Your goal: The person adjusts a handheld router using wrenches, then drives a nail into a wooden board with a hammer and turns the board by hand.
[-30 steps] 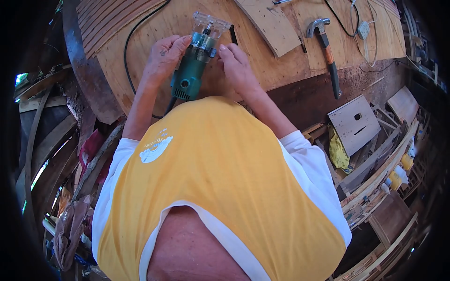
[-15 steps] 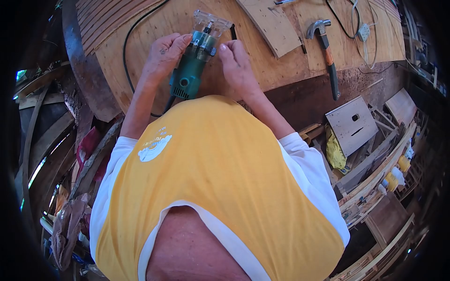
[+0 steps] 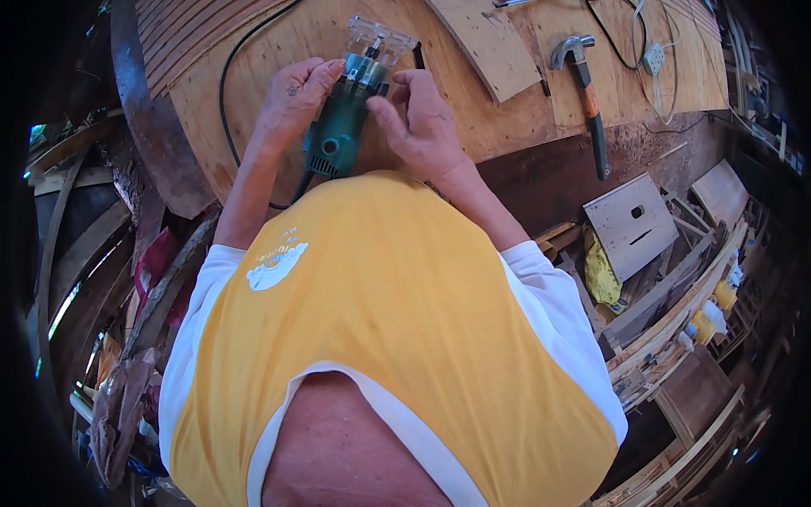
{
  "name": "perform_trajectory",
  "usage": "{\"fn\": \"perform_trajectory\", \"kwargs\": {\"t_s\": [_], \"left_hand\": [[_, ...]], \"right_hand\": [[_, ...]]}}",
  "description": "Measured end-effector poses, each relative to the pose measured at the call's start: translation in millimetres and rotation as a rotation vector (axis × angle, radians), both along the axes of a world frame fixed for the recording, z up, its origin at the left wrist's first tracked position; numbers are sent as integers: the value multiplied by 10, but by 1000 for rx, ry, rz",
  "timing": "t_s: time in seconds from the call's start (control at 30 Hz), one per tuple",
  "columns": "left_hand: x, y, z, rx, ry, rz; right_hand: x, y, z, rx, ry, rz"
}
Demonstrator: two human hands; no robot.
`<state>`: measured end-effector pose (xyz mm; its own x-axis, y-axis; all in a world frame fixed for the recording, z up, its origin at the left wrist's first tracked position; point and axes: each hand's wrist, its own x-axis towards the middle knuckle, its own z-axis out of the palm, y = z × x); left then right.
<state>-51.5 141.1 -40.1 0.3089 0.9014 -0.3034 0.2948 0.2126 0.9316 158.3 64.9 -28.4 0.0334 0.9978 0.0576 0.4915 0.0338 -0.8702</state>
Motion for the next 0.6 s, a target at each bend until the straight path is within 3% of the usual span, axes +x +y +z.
{"fn": "perform_trajectory", "kwargs": {"t_s": [0.03,0.33,0.43,0.53,0.6], "left_hand": [[-3,4,-10,-4,3,-2],[1,17,-51,17,31,-27],[-7,18,-58,16,24,-29],[-4,17,-35,18,3,-15],[1,0,-10,8,19,-5]], "right_hand": [[6,-7,22,259,-247,83],[202,175,-82,265,-608,341],[234,237,-99,169,-478,394],[87,200,-136,-269,331,217],[98,228,51,-634,564,103]]}}
